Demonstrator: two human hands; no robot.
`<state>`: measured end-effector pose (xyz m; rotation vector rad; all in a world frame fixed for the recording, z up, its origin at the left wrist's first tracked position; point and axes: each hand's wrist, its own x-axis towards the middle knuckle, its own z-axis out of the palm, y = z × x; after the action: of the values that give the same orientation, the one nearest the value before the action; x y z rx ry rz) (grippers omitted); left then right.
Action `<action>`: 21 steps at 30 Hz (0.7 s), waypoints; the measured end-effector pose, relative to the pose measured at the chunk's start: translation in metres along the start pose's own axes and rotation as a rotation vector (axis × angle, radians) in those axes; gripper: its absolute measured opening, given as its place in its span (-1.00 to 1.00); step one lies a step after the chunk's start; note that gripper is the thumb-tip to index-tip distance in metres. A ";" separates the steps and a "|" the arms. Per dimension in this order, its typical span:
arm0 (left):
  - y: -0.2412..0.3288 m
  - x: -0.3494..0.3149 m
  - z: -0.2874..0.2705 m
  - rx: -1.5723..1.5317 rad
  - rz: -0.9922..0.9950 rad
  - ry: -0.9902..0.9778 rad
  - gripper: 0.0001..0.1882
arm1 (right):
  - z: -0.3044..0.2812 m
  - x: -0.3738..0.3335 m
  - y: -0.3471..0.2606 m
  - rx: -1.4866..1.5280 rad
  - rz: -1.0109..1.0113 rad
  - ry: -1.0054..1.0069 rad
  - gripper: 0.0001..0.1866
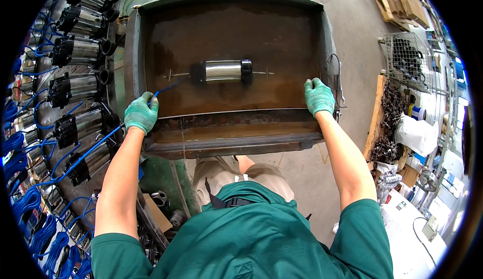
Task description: The person repeatedly picks up cylindrical pumps from a rack, connects a blue hose, and submerges them in a water-filled metal tray to test their operation. The person then removes the pumps, disconnects the hose, and returns them to the rack.
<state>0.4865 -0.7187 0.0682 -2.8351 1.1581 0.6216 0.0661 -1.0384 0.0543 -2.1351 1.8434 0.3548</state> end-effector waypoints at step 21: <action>-0.003 0.001 0.003 -0.003 0.001 0.010 -0.66 | 0.003 0.002 0.002 0.009 -0.024 0.014 -0.56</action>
<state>0.4877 -0.7166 0.0651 -2.8436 1.1611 0.6100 0.0640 -1.0395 0.0506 -2.1565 1.8222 0.3268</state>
